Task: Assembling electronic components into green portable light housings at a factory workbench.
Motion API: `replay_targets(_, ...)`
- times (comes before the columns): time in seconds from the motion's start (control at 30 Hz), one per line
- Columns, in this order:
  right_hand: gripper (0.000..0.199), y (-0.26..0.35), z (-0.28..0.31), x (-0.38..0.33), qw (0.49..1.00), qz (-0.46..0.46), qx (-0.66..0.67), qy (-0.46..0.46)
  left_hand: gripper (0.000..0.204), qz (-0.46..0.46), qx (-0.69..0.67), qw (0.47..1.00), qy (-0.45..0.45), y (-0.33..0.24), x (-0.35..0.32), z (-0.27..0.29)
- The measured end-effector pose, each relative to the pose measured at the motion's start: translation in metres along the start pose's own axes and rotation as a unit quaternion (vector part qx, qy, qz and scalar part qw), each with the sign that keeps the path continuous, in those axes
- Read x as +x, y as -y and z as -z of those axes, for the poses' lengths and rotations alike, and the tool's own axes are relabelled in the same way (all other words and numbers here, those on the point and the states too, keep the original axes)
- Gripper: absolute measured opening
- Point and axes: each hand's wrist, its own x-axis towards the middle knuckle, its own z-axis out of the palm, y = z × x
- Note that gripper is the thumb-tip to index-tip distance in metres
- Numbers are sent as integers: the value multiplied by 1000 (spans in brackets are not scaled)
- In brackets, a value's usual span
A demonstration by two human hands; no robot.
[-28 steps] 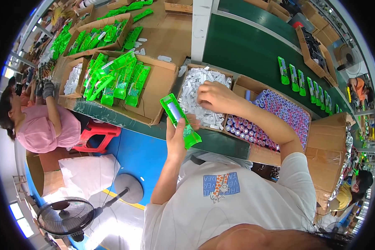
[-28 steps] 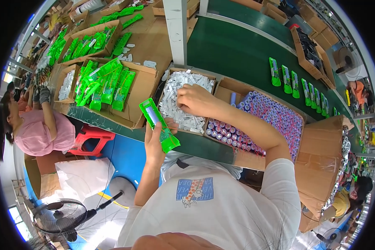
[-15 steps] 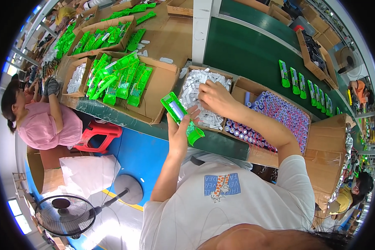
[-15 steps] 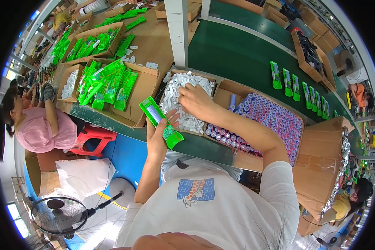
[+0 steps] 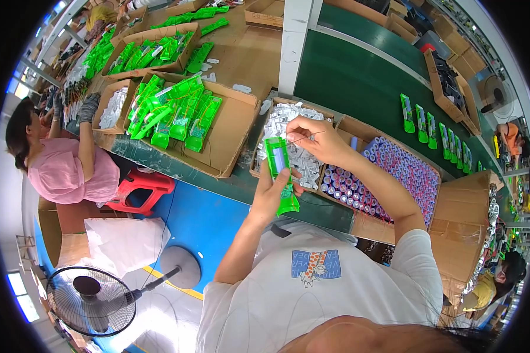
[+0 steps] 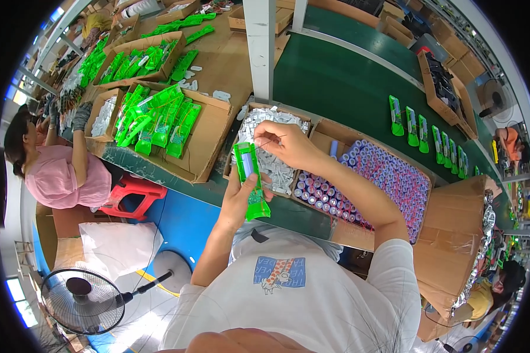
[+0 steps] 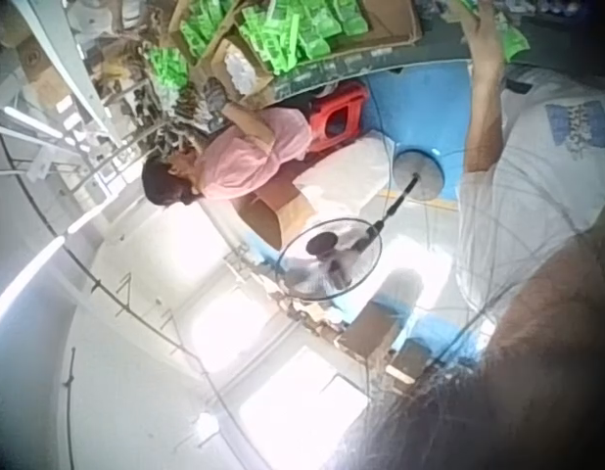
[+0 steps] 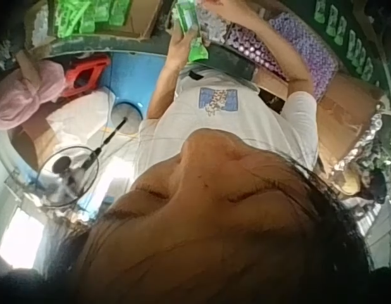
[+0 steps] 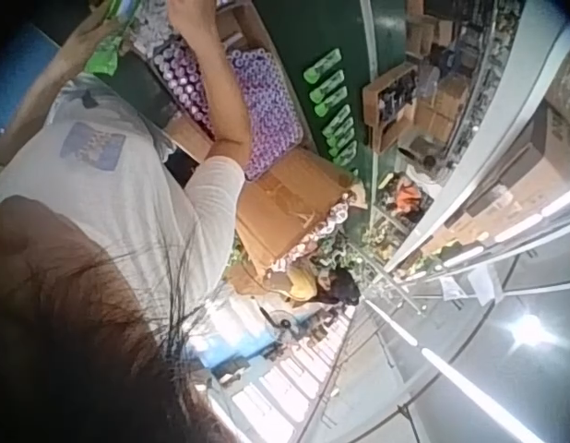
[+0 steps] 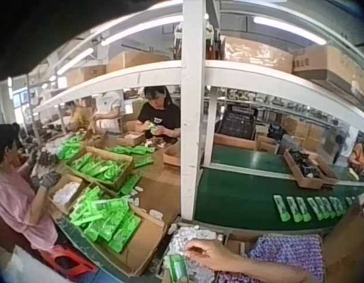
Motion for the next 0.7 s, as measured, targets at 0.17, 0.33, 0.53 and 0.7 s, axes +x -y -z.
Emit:
replay_targets(0.17,12,-11,1,-3,981,-84,175,4,36,-3,-1,1000,8,5,3,-1)
replay_targets(0.33,15,-7,-14,-13,970,-98,217,-37,37,-8,36,999,11,4,2,0)
replay_targets(0.53,26,3,-28,-20,967,-85,215,-109,40,-20,57,998,31,8,-1,0)
replay_targets(0.7,30,12,-7,-16,976,-125,166,-72,38,-51,54,992,103,13,-3,6)
